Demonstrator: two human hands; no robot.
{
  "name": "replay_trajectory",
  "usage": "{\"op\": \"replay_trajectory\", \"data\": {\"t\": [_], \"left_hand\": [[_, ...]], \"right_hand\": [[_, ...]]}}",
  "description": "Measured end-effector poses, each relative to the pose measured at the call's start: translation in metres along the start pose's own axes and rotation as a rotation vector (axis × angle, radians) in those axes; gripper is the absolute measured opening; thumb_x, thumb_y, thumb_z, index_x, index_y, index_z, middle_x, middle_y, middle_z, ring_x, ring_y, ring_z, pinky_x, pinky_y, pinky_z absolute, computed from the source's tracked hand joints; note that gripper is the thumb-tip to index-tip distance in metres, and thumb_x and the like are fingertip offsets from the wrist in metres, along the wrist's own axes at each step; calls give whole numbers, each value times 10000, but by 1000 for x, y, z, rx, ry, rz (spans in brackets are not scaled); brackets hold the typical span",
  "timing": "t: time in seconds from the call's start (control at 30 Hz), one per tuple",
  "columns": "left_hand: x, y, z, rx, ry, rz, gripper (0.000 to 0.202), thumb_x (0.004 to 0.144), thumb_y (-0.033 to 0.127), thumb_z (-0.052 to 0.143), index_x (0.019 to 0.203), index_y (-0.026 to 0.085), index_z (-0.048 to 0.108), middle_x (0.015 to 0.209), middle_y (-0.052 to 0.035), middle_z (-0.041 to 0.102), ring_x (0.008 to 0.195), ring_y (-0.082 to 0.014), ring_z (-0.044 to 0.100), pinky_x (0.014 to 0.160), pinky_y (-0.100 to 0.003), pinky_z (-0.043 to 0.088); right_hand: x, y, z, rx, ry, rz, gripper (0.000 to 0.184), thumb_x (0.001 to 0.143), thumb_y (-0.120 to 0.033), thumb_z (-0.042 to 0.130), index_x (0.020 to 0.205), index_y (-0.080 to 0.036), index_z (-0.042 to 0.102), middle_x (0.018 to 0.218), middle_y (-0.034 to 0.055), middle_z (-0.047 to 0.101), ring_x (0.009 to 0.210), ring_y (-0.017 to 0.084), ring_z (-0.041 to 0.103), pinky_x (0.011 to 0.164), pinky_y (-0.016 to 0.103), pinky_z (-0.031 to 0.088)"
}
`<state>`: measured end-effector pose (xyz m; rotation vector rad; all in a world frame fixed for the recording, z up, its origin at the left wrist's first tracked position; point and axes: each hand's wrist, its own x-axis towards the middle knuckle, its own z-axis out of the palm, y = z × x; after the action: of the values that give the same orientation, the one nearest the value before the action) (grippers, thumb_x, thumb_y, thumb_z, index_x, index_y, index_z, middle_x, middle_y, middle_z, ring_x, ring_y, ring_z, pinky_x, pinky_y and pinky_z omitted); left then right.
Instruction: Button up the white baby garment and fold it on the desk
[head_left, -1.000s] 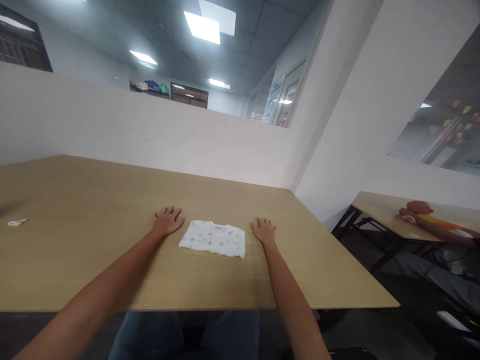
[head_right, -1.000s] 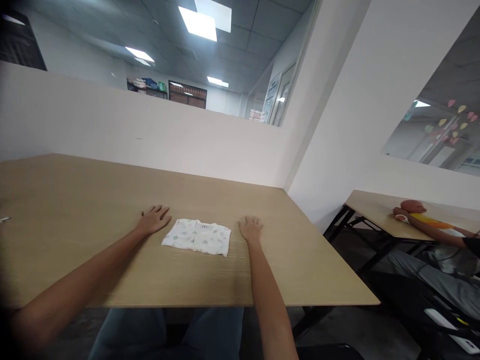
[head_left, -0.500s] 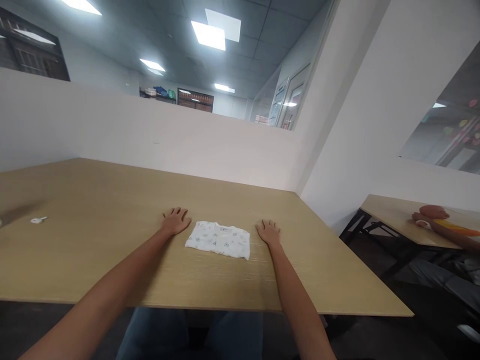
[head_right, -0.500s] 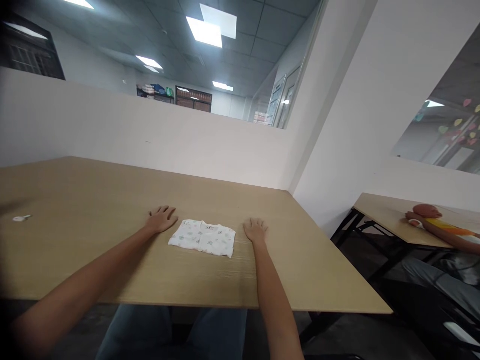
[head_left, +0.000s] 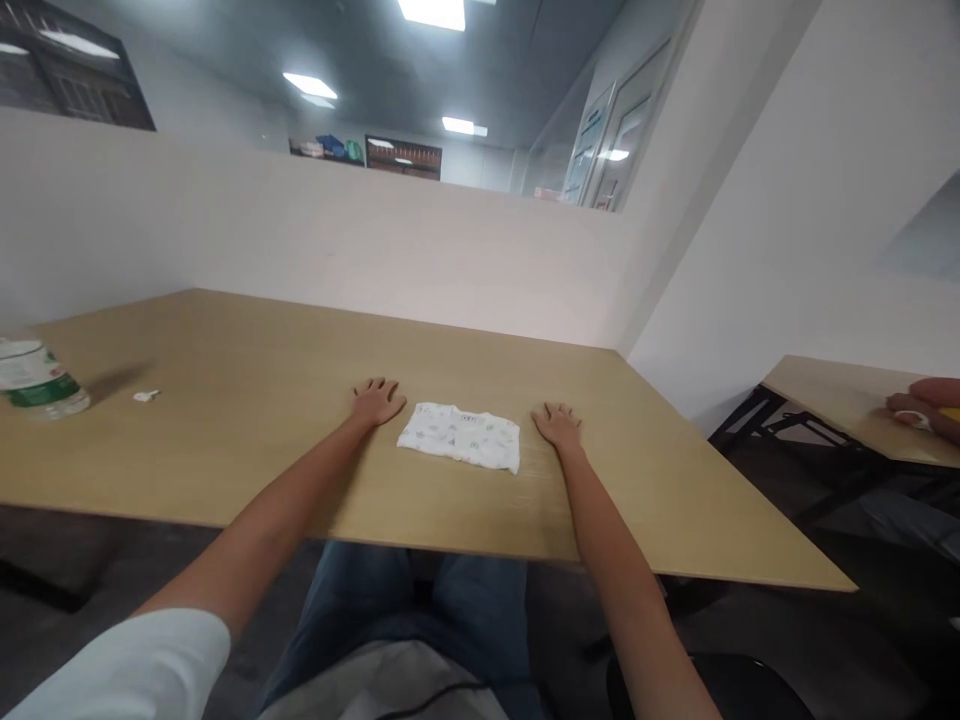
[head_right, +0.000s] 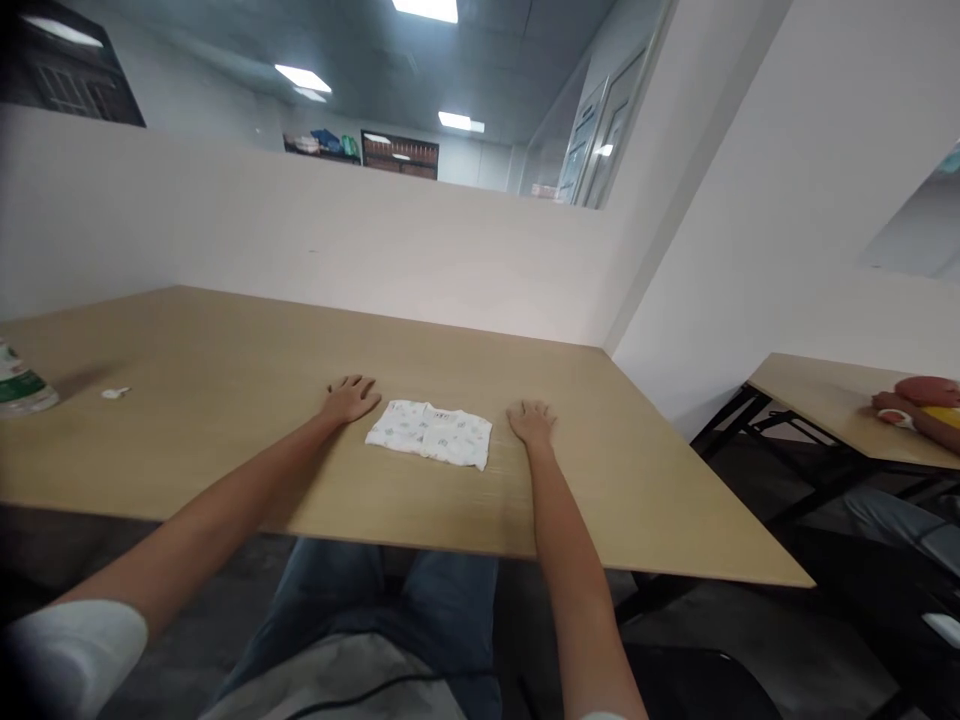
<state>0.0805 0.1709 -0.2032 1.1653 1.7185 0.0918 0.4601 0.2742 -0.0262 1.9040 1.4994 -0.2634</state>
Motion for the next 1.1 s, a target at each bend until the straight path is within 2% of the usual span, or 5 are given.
{"op": "replay_trajectory", "data": {"t": [0.33, 0.53, 0.73, 0.9, 1.1], "left_hand": [[0, 2, -1, 28, 35, -3, 602, 872, 647, 360, 1369, 326, 470, 1490, -44, 437, 1485, -242, 340, 1372, -678, 316], [29, 12, 3, 116, 180, 27, 481, 884, 513, 379, 1181, 199, 590, 1305, -92, 533, 1329, -229, 459, 1224, -535, 493], [47, 13, 12, 144, 202, 123, 510, 873, 469, 255, 1156, 234, 607, 1313, -97, 540, 1293, -274, 489, 1166, -570, 509], [53, 16, 14, 118, 222, 130, 510, 869, 475, 246, 1151, 223, 587, 1281, -105, 554, 1273, -300, 509, 1112, -623, 532], [60, 13, 16, 81, 217, 103, 455, 871, 515, 279, 1108, 281, 590, 1233, -60, 573, 1237, -279, 540, 1083, -600, 563]], "right_hand": [[1, -2, -1, -39, 7, -5, 670, 1057, -618, 370, 1618, -253, 404, 1669, 111, 225, 1549, 330, 183, 1253, 515, 123], [0, 2, 1, -44, 45, -2, 655, 1054, -598, 429, 1592, -225, 452, 1652, 122, 267, 1535, 354, 217, 1238, 537, 154], [2, 1, 8, -77, 138, -11, 598, 1046, -574, 468, 1529, -226, 518, 1588, 115, 367, 1469, 329, 303, 1205, 516, 203], [24, -2, 2, -102, 208, -92, 395, 1056, -452, 492, 1355, -233, 629, 1381, 84, 532, 1293, 260, 447, 1093, 425, 320], [58, 1, 5, -111, 241, -203, 283, 1060, -363, 482, 1265, -268, 652, 1285, 61, 561, 1208, 241, 481, 1001, 418, 336]]}}
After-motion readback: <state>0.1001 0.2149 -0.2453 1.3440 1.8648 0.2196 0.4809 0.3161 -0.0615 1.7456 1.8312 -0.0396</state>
